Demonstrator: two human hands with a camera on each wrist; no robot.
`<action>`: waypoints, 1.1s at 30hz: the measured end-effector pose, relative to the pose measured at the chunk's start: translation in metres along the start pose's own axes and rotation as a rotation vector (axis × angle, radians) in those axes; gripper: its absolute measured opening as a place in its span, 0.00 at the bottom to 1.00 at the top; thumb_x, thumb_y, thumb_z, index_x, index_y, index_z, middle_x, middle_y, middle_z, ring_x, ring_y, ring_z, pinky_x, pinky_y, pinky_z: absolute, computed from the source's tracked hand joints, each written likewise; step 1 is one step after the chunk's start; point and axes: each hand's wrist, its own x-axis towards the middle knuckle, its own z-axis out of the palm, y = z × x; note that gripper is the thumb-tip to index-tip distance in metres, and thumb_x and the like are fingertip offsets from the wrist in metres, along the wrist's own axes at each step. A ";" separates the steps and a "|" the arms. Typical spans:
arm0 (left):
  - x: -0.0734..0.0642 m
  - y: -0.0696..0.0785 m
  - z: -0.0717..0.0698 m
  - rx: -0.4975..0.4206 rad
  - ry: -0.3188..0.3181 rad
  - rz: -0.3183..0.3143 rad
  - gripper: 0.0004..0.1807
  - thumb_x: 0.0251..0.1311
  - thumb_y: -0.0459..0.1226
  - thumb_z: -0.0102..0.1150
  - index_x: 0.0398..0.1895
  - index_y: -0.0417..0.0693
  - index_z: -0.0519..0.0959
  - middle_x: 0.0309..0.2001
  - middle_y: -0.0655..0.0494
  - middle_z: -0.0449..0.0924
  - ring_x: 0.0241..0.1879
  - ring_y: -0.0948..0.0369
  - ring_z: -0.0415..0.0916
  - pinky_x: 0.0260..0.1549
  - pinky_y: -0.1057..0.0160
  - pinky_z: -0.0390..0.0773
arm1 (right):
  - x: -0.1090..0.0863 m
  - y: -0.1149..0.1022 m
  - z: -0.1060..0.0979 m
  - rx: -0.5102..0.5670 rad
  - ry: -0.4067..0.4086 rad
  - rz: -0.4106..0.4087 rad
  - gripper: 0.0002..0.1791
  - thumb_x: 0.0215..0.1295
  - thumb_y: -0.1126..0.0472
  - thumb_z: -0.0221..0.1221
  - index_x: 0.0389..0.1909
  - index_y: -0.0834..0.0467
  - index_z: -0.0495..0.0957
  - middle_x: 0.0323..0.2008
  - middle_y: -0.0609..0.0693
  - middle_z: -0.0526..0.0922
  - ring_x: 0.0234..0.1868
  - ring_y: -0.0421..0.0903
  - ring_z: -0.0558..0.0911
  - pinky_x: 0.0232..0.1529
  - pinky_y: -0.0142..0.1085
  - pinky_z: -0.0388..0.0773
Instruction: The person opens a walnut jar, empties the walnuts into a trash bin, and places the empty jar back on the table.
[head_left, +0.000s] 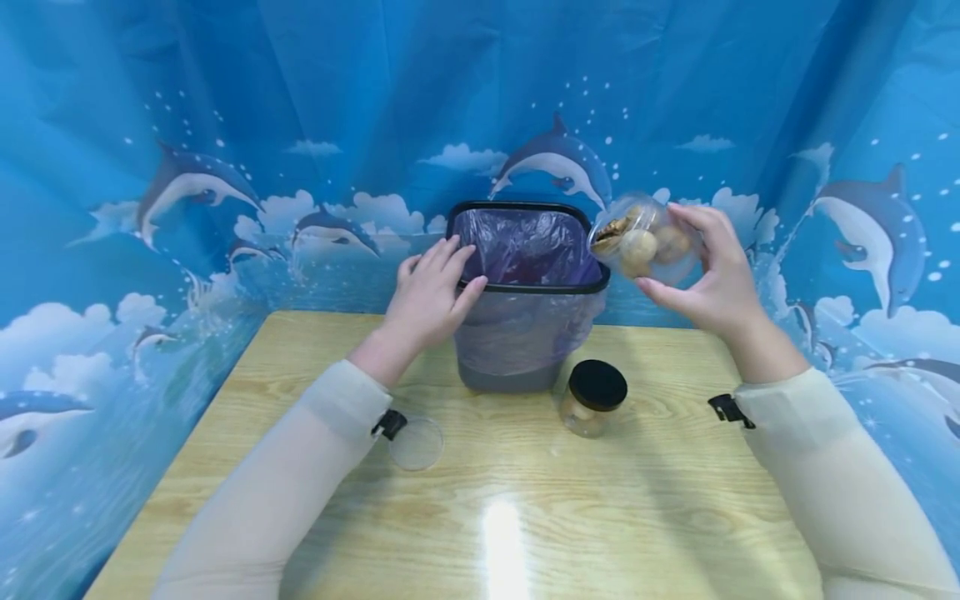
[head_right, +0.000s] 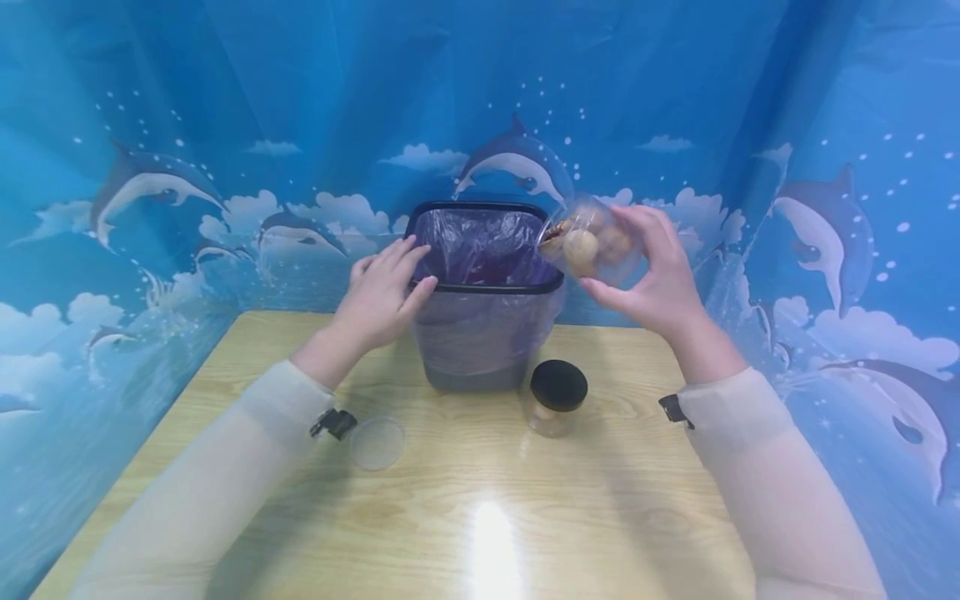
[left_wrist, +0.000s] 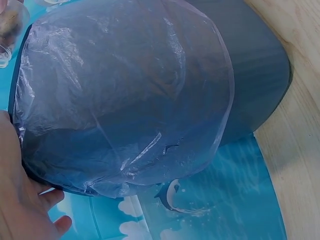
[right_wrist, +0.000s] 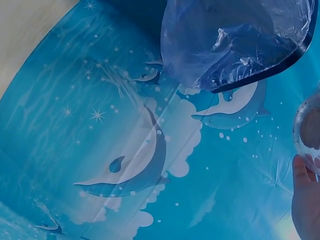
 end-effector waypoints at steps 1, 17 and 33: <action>0.000 0.000 0.000 -0.002 -0.001 -0.001 0.41 0.73 0.66 0.22 0.80 0.56 0.52 0.80 0.52 0.44 0.79 0.54 0.39 0.71 0.41 0.45 | 0.002 -0.003 0.000 0.003 -0.006 -0.005 0.50 0.35 0.84 0.70 0.67 0.68 0.66 0.63 0.41 0.66 0.63 0.39 0.67 0.63 0.27 0.68; 0.001 -0.002 -0.001 -0.006 -0.003 0.010 0.39 0.73 0.65 0.24 0.80 0.57 0.53 0.80 0.53 0.44 0.79 0.54 0.40 0.71 0.41 0.44 | 0.021 0.009 -0.004 -0.097 -0.120 0.034 0.52 0.39 0.80 0.74 0.71 0.59 0.67 0.65 0.59 0.67 0.65 0.35 0.65 0.67 0.27 0.63; 0.002 -0.002 0.000 -0.005 0.007 0.011 0.41 0.72 0.67 0.22 0.80 0.57 0.53 0.80 0.52 0.45 0.79 0.54 0.41 0.71 0.41 0.45 | 0.036 0.014 -0.007 -0.194 -0.286 0.191 0.49 0.52 0.58 0.75 0.75 0.41 0.63 0.69 0.55 0.65 0.63 0.58 0.68 0.58 0.67 0.66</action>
